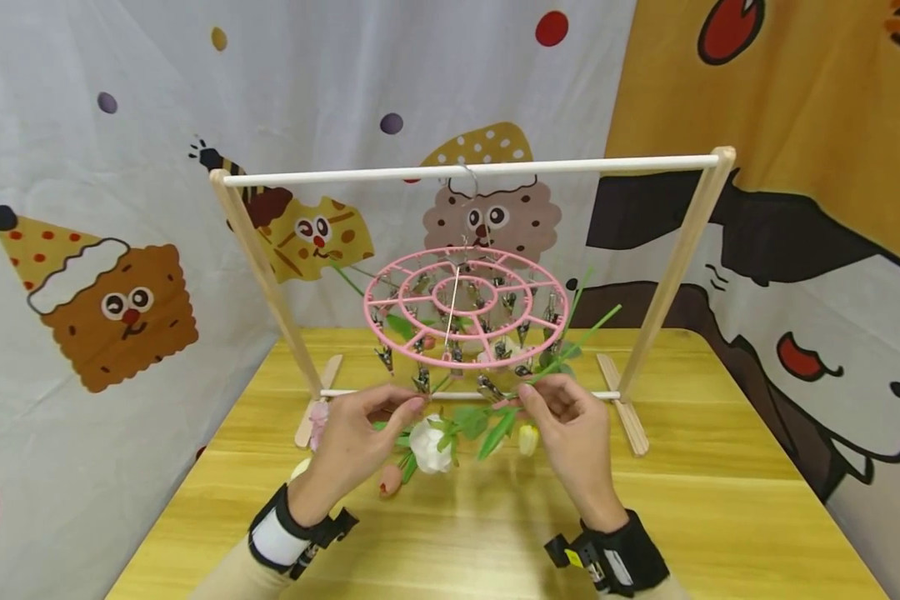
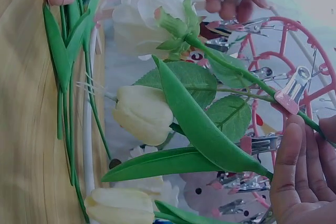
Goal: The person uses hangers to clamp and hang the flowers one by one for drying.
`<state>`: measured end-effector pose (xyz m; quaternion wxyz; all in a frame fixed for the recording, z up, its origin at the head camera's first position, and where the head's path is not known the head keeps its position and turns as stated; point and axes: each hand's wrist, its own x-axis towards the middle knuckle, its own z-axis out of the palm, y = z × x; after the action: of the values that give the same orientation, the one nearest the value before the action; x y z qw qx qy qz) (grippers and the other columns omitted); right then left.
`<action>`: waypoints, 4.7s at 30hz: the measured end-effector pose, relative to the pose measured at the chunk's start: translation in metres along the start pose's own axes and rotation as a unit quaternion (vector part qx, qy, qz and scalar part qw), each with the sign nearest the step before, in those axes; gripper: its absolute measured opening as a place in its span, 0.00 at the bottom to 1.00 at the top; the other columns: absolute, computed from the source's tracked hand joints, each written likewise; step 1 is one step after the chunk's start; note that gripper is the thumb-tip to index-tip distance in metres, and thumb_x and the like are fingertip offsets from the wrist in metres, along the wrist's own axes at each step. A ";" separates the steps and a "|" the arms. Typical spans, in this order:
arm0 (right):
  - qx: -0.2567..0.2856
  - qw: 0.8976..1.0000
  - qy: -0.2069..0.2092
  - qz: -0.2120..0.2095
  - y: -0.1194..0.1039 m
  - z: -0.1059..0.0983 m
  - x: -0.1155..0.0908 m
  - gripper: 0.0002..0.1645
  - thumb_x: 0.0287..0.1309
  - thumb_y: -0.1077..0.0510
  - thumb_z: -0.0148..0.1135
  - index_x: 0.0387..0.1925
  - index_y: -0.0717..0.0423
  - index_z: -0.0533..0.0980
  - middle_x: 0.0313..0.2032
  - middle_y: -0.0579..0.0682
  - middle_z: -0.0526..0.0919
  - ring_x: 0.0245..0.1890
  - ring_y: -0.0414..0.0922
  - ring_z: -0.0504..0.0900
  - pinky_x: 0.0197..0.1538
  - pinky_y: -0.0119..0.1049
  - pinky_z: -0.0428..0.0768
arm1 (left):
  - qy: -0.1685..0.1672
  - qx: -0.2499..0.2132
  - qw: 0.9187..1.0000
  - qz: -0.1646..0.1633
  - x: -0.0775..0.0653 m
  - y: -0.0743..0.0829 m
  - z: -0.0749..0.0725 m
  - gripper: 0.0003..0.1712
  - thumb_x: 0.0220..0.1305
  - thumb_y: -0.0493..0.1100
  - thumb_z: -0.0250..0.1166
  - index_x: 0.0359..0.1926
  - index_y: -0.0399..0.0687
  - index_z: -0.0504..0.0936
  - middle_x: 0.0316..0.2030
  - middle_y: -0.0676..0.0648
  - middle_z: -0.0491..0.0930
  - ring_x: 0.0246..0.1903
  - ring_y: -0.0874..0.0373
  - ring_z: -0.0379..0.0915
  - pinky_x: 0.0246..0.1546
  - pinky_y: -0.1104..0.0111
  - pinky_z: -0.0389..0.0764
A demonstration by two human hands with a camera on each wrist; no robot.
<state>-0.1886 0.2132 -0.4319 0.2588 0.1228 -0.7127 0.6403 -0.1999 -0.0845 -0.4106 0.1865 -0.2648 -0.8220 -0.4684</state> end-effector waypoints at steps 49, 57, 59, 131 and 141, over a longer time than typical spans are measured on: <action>-0.018 0.989 0.127 0.074 0.029 -0.053 0.051 0.13 0.84 0.57 0.72 0.54 0.67 0.88 0.40 0.37 0.95 0.38 0.35 0.92 0.42 0.23 0.91 | -0.183 0.202 0.961 -0.039 -0.003 -0.097 0.033 0.12 0.73 0.40 0.84 0.54 0.44 0.97 0.51 0.46 0.97 0.50 0.50 0.95 0.51 0.57 0.96; -0.016 0.986 0.133 0.094 0.035 -0.058 0.060 0.17 0.84 0.54 0.72 0.55 0.66 0.88 0.40 0.37 0.94 0.40 0.37 0.91 0.44 0.22 0.90 | -0.220 0.269 0.937 -0.026 0.001 -0.102 0.049 0.17 0.70 0.44 0.86 0.57 0.47 0.97 0.53 0.45 0.96 0.54 0.48 0.93 0.56 0.55 0.95; -0.027 0.986 0.134 0.100 0.037 -0.059 0.061 0.17 0.84 0.53 0.72 0.57 0.65 0.88 0.40 0.37 0.94 0.40 0.36 0.91 0.44 0.22 0.90 | -0.220 0.283 0.934 -0.019 0.002 -0.103 0.052 0.18 0.69 0.44 0.88 0.57 0.48 0.97 0.52 0.46 0.96 0.52 0.49 0.93 0.54 0.56 0.95; -0.131 0.978 -0.149 0.059 0.042 -0.018 -0.004 0.18 0.84 0.62 0.70 0.68 0.56 0.87 0.58 0.58 0.96 0.52 0.42 0.97 0.54 0.35 0.96 | -0.067 0.180 0.970 0.146 -0.003 -0.053 0.036 0.04 0.76 0.43 0.79 0.43 0.49 0.97 0.40 0.50 0.92 0.39 0.58 0.90 0.42 0.72 0.92; -0.103 0.971 -0.213 0.044 0.036 -0.005 -0.010 0.22 0.76 0.59 0.80 0.67 0.48 0.89 0.61 0.51 0.96 0.57 0.39 0.95 0.57 0.33 0.95 | -0.039 0.151 0.969 0.191 0.001 -0.030 0.043 0.03 0.72 0.41 0.82 0.41 0.49 0.96 0.40 0.50 0.91 0.38 0.60 0.90 0.44 0.78 0.90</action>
<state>-0.1977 0.2223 -0.4672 0.0837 0.1972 -0.8180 0.5338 -0.2214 -0.0589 -0.4512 0.2779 -0.4043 -0.8238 -0.2841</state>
